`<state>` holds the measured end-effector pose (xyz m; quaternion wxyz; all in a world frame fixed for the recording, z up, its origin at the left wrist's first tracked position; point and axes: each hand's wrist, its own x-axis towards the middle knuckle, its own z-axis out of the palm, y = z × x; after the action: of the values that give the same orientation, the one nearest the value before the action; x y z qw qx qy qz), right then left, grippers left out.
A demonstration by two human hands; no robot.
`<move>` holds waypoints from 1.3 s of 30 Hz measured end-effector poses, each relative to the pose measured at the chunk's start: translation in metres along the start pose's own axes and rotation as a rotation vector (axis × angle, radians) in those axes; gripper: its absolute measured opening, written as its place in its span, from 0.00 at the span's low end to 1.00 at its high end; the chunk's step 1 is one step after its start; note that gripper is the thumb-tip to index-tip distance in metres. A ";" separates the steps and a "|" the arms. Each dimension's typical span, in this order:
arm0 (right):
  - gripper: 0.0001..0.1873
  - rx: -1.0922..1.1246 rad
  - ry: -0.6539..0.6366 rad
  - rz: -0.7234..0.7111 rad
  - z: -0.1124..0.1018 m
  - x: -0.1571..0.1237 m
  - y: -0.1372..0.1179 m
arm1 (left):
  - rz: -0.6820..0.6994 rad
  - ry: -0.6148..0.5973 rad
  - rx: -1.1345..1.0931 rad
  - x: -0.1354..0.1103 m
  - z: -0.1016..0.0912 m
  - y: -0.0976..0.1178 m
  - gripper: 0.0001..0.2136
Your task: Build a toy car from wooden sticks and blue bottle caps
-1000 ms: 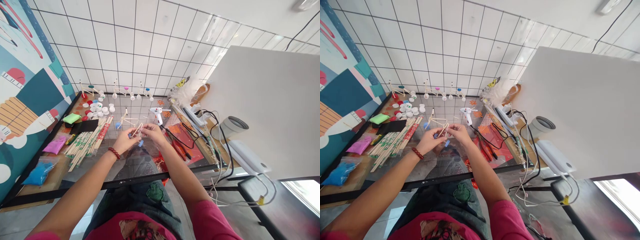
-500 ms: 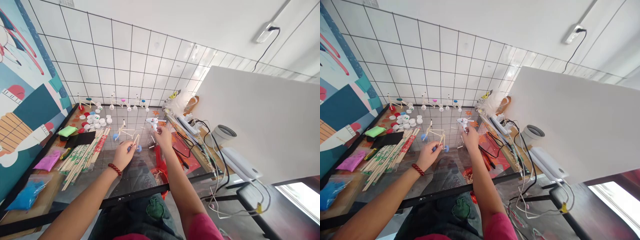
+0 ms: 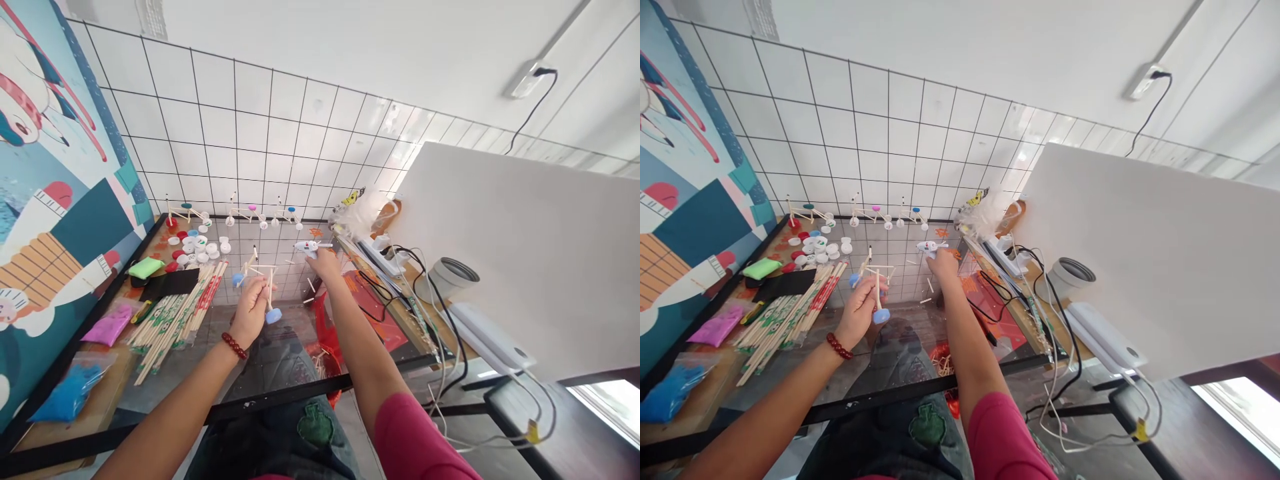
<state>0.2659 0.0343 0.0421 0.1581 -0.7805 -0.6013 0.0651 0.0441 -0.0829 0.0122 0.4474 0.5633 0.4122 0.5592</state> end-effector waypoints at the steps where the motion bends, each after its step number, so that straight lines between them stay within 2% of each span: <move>1: 0.19 0.012 0.016 -0.001 -0.003 -0.001 0.000 | -0.098 -0.038 -0.128 -0.001 0.001 0.002 0.11; 5: 0.23 0.105 0.140 0.005 -0.015 -0.012 0.002 | -0.441 -0.166 -0.546 -0.003 0.002 0.008 0.06; 9: 0.24 0.509 0.363 -0.104 -0.014 -0.034 0.014 | -0.683 -0.166 -0.693 -0.002 -0.001 0.013 0.07; 11: 0.24 0.741 0.386 -0.170 -0.008 -0.047 0.020 | -0.761 -0.159 -0.703 -0.001 -0.002 0.016 0.16; 13: 0.24 0.950 0.339 -0.225 -0.003 -0.060 0.025 | -0.792 -0.159 -0.700 -0.001 -0.002 0.017 0.26; 14: 0.24 1.033 0.309 -0.246 -0.002 -0.066 0.026 | -0.791 -0.161 -0.693 -0.001 -0.002 0.017 0.28; 19: 0.20 1.234 0.116 -0.311 -0.007 -0.084 0.026 | -0.745 -0.198 -0.590 -0.001 0.001 0.009 0.13; 25: 0.21 1.218 -0.127 -0.405 -0.011 -0.092 0.031 | -0.772 -0.509 -0.506 -0.004 -0.004 0.000 0.10; 28: 0.25 1.180 -0.201 -0.434 -0.010 -0.096 0.033 | -0.788 -0.605 -0.474 -0.004 -0.007 -0.003 0.11; 34: 0.25 1.175 -0.356 -0.456 -0.013 -0.099 0.032 | -0.796 -0.616 -0.484 -0.004 -0.010 -0.007 0.11; 39: 0.25 1.145 -0.396 -0.479 -0.015 -0.100 0.030 | -0.789 -0.593 -0.550 -0.005 -0.011 -0.005 0.12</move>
<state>0.2716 -0.0708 0.0379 0.4452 -0.3903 -0.6468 0.4807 0.0334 -0.0857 0.0056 0.8494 0.3623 0.2874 0.2543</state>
